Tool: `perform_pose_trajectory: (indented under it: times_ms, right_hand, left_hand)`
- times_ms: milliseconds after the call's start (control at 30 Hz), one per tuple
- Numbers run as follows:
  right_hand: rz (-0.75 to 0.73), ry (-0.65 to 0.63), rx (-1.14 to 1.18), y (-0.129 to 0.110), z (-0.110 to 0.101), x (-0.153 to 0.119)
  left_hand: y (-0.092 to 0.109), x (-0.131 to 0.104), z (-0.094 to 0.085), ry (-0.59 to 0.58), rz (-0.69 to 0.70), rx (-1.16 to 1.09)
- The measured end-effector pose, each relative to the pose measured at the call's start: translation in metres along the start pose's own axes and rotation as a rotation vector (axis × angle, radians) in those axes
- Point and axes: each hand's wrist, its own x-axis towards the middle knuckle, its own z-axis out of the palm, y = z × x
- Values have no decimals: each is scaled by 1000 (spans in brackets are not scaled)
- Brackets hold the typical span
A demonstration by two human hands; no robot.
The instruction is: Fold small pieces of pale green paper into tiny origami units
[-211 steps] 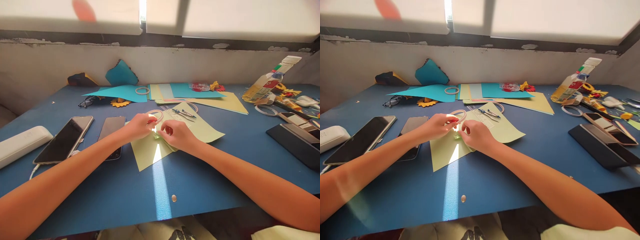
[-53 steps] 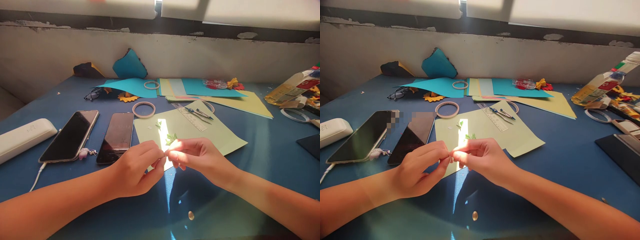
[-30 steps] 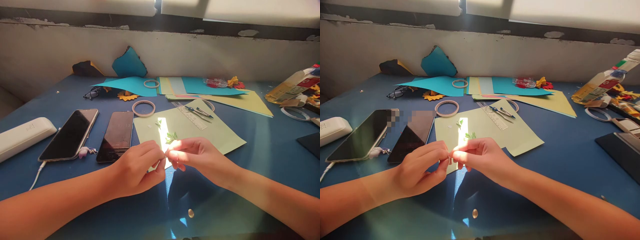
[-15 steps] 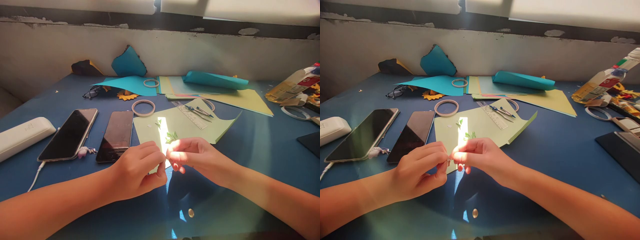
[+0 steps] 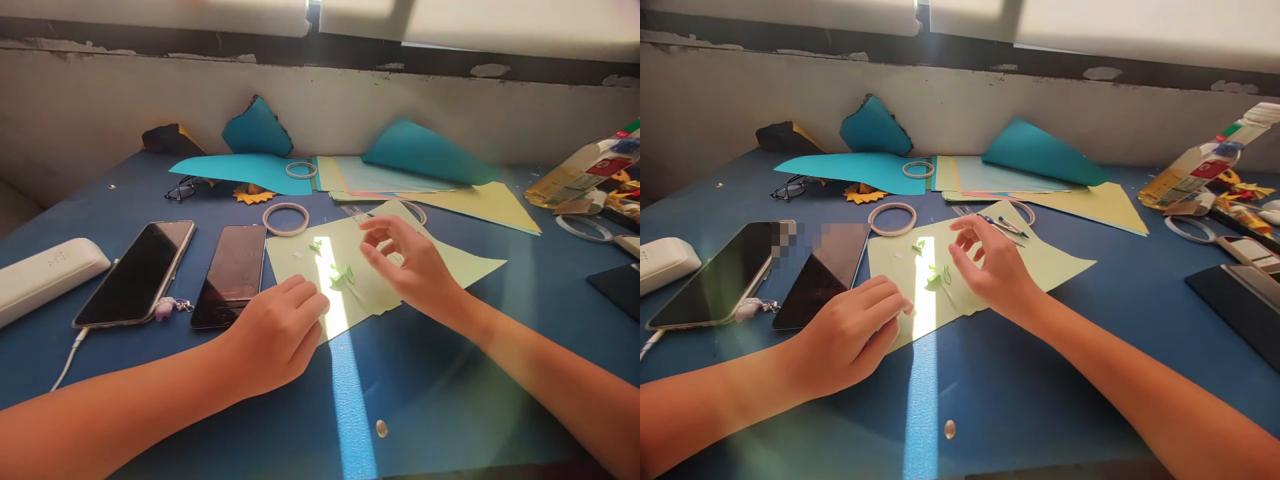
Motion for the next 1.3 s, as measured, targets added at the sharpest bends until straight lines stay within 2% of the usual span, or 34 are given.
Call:
perform_pose_trajectory:
  times_ms: [100, 167, 267, 400, 567, 733, 967, 1300]
  right_hand:
    - [-30, -176, -40, 13, 8, 2]
    - [-74, -232, -56, 19, 13, 1]
    - [-105, -252, -71, 22, 15, 0]
    - [-95, -269, -22, 22, 15, 0]
    - [-108, -295, 27, 20, 17, -1]
    - [-111, -267, 58, 19, 21, -2]
    - [-109, -234, 115, 22, 28, -1]
    - [-127, -217, 164, 22, 30, -5]
  left_hand:
    - [-2, -1, 1, -26, -70, 8]
    - [-2, 0, 0, -33, -106, 23]
    - [0, 3, -1, -31, -184, 35]
    - [-2, 17, 2, -104, -426, 80]
    - [-10, 39, 12, -75, -557, 154]
    - [-14, 48, 18, -52, -562, 99]
    - [-15, 42, 24, -23, -551, -25]
    - [-7, 37, 21, 37, -570, -147]
